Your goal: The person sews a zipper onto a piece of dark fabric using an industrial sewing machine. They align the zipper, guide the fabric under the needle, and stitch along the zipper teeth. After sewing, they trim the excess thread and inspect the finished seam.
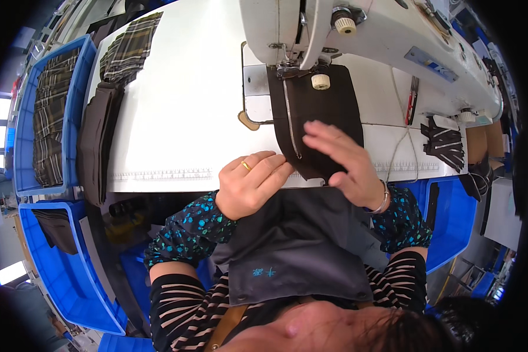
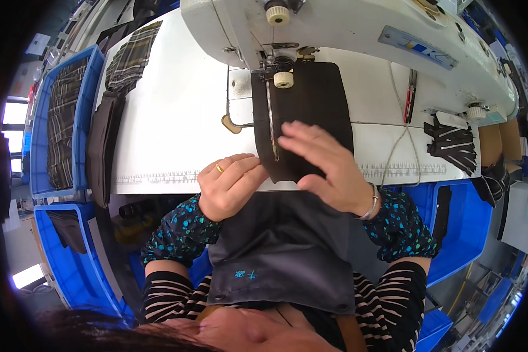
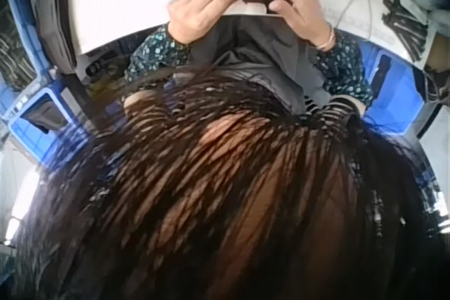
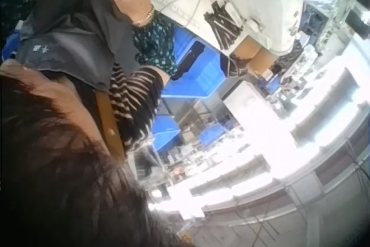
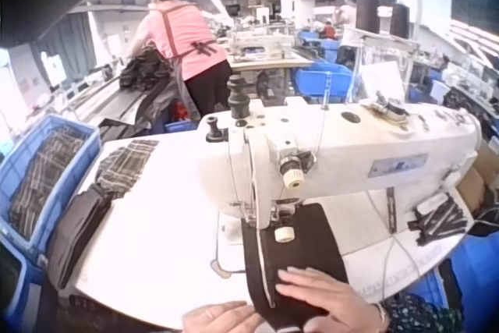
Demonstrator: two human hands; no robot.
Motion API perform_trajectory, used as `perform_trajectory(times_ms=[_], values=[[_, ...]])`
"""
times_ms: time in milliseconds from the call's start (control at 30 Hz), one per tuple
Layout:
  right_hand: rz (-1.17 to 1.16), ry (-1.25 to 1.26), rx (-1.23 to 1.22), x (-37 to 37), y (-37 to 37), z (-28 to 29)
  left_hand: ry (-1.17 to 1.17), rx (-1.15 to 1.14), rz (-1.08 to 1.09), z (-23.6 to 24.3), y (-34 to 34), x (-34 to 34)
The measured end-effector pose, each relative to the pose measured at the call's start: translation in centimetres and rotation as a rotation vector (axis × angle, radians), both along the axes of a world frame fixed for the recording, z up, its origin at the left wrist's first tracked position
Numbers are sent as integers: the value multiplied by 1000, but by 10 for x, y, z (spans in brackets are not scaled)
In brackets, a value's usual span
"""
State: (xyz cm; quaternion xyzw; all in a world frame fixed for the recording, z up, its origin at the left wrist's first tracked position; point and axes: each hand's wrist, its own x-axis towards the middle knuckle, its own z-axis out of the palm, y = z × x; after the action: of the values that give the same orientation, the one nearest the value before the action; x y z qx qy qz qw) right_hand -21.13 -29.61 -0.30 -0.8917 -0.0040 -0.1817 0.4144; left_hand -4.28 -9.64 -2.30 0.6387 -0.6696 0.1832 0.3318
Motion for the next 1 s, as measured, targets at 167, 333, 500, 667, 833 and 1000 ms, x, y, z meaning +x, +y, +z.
perform_trajectory(times_ms=[167,333,500,667,833,1000], values=[[-547,-51,541,-17,-33,-15,142,-8,78,-4,-5,-4],[-325,298,1254,-47,-64,-5,90,20,27,-5,0,-2],[-212,443,577,-59,-44,-9,58,-133,22,-8,-6,-1],[-214,231,218,-52,-12,-12,39,-57,-17,-8,-6,-2],[-210,128,5,-49,-5,-22,12,39,-69,-5,-4,-1],[-4,75,-463,-49,-15,-30,-40,46,-58,-2,-4,-6]])
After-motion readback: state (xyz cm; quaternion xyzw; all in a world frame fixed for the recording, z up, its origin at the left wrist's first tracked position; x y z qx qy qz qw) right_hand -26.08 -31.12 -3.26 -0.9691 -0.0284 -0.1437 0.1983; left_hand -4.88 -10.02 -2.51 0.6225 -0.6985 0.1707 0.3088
